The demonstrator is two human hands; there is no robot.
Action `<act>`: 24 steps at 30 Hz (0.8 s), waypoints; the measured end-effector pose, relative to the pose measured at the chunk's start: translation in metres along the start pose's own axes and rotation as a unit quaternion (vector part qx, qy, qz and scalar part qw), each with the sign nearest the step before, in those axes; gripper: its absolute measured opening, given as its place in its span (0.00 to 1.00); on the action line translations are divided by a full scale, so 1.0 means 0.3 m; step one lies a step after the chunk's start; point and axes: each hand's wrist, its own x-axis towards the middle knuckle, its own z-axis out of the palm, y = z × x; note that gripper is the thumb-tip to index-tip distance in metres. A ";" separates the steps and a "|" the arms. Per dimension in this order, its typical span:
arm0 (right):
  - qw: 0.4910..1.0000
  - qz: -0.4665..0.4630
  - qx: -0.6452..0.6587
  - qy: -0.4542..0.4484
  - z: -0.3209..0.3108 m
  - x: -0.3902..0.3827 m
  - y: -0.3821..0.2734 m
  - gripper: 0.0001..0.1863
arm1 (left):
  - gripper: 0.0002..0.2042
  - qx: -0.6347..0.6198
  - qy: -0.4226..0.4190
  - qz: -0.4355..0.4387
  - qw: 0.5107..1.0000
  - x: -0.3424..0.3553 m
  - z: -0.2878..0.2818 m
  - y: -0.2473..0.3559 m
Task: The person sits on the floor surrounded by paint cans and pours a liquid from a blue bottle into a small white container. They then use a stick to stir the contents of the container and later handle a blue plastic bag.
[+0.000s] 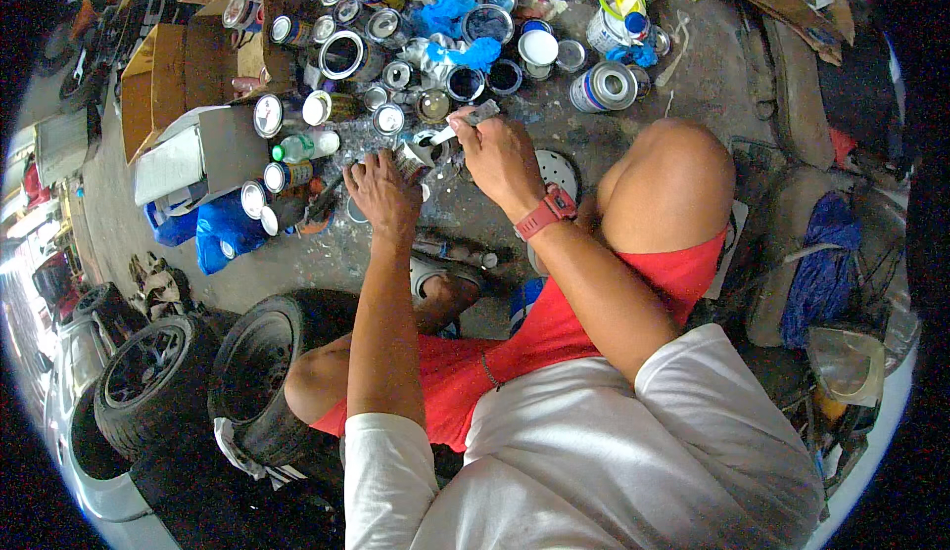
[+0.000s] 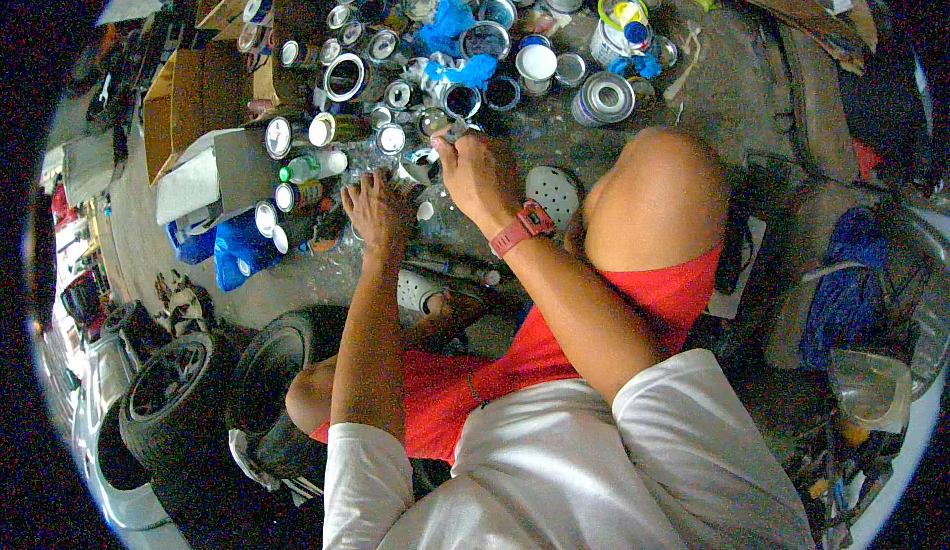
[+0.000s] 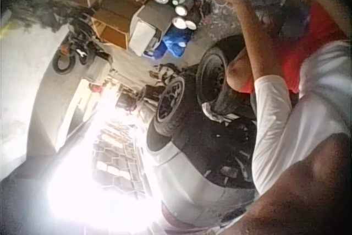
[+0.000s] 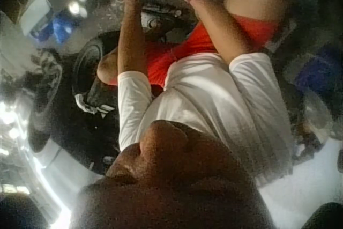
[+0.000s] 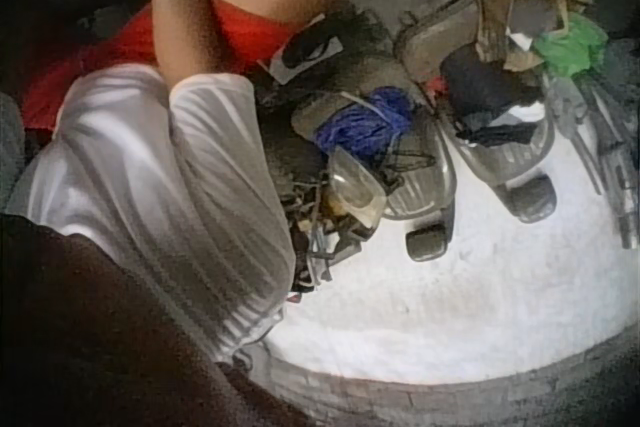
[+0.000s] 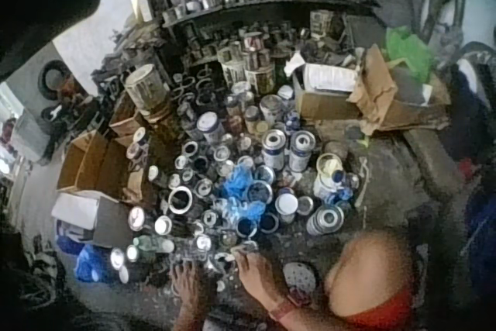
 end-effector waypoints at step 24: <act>0.995 -0.049 0.031 0.082 -0.137 -0.053 -0.151 0.18 | 0.40 -0.403 0.009 -0.170 0.899 -0.153 0.059 -0.011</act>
